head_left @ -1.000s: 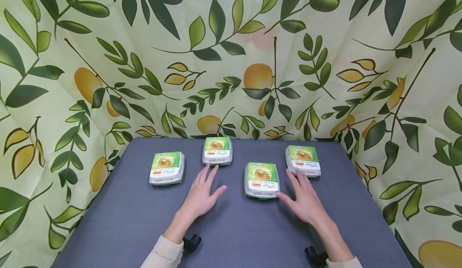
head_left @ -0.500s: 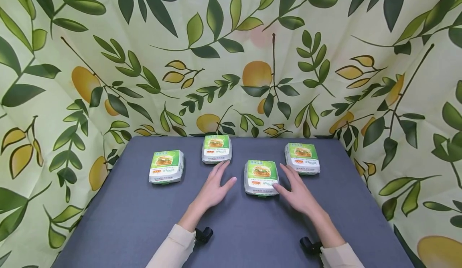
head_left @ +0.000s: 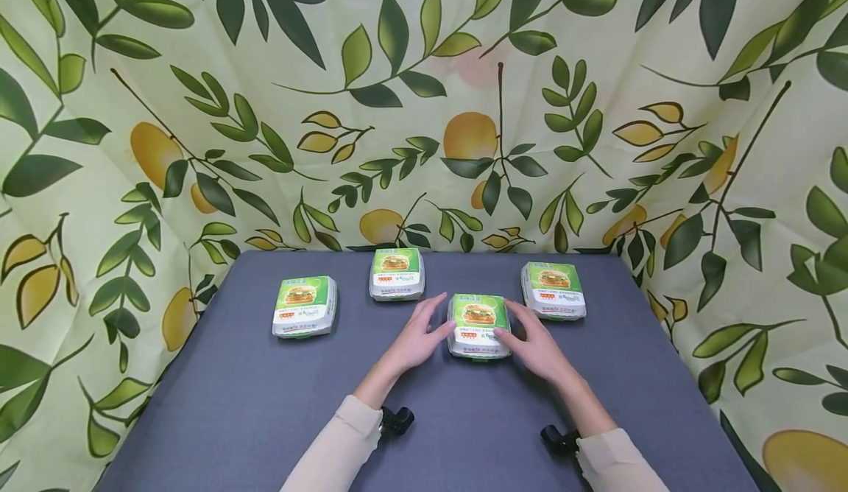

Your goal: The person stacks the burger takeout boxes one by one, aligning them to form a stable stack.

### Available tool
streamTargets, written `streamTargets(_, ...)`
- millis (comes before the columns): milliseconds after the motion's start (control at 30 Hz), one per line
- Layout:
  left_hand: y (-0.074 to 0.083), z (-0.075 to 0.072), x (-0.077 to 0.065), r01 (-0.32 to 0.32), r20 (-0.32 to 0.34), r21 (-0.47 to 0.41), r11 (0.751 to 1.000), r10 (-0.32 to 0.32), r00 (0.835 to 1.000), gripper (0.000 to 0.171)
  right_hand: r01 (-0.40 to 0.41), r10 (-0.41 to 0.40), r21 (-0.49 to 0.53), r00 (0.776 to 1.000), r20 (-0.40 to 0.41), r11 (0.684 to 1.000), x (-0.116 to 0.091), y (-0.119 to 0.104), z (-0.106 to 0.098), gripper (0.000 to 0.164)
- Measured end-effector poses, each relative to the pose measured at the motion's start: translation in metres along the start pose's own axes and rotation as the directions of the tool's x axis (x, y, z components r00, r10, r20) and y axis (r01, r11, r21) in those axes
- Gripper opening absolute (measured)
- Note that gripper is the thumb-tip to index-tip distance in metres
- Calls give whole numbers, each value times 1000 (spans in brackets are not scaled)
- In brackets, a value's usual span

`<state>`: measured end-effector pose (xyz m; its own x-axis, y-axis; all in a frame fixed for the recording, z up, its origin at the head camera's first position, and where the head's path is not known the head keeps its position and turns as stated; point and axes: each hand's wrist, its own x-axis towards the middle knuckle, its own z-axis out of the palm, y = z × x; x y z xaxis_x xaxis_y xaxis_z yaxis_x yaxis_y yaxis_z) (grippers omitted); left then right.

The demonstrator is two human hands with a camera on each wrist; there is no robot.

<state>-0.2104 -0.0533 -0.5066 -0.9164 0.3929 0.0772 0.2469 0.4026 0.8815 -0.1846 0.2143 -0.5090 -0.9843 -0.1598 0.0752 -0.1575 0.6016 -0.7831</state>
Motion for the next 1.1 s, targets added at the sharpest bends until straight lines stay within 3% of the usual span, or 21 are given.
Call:
streamTargets(267,-2,7,10,33,43,-22,999,-32,999,68,-109,102,147,993,58,983,8,8,4,71)
streamTargets(467,-5,10,15,41,76,-60,997,-36,996,68,-102,88,180,993,84,978,13,12,6,70)
streamTargets(667,-8,11,16,45,101,-43,998,-40,994,67,-101,80,209,991,107,973,15,10,6,70)
streamTargets(1100,-10,8,5,64,106,-35,997,-60,993,66,-103,70,274,989,129,956,8,9,14,68)
